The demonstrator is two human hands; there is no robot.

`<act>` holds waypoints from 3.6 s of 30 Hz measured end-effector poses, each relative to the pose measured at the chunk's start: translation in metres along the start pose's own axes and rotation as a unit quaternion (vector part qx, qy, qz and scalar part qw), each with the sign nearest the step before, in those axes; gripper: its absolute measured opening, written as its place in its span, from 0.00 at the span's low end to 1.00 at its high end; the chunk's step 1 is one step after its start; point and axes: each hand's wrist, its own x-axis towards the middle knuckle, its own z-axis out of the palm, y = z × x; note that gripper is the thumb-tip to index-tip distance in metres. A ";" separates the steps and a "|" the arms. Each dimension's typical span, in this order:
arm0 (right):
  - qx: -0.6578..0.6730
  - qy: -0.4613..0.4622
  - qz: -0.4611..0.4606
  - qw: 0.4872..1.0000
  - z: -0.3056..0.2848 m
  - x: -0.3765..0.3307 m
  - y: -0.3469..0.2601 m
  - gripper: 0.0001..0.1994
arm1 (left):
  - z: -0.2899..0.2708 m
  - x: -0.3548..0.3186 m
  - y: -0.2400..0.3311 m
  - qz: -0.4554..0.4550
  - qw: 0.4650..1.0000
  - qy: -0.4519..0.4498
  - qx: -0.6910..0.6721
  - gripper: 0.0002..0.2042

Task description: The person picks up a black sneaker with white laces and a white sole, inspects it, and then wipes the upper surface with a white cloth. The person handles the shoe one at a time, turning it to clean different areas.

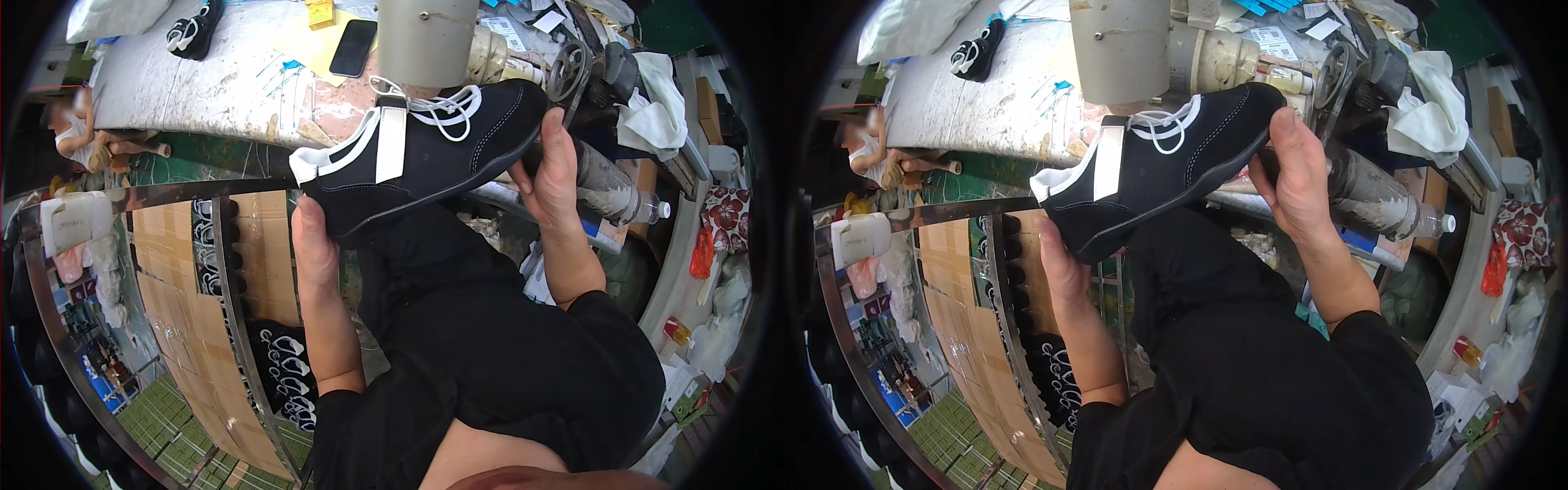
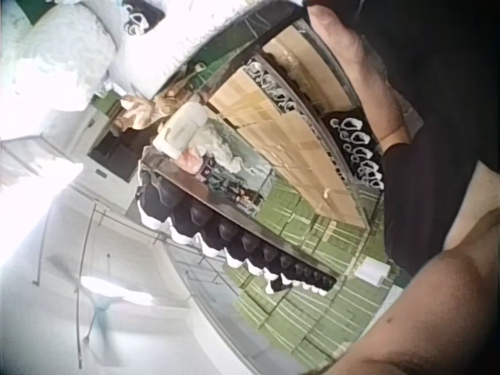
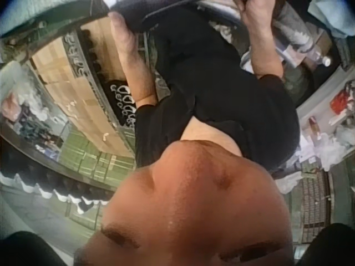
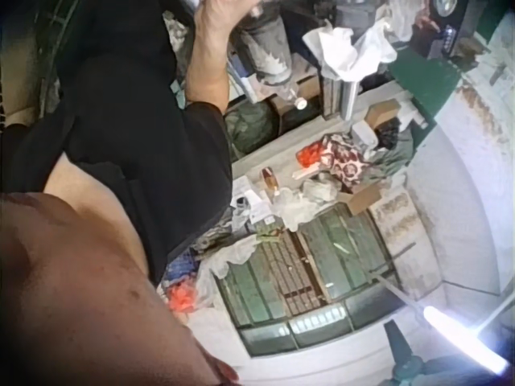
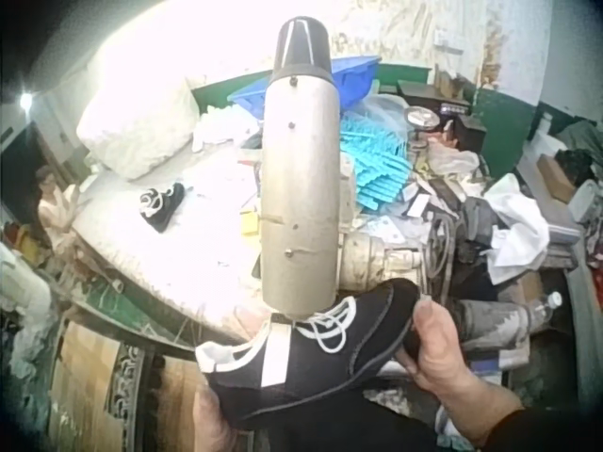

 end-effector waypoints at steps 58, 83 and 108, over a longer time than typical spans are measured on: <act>-0.008 0.100 -0.021 0.995 -0.082 -0.054 -0.019 0.24 | 0.063 0.048 0.003 0.047 0.998 -0.040 0.032 0.24; -0.167 0.035 -0.162 0.972 -0.085 -0.050 -0.021 0.43 | 0.052 0.061 -0.002 0.114 0.974 -0.170 -0.097 0.65; -0.110 -0.137 0.023 0.984 -0.014 -0.002 0.065 0.22 | -0.025 -0.106 -0.086 0.043 0.988 -0.074 0.131 0.52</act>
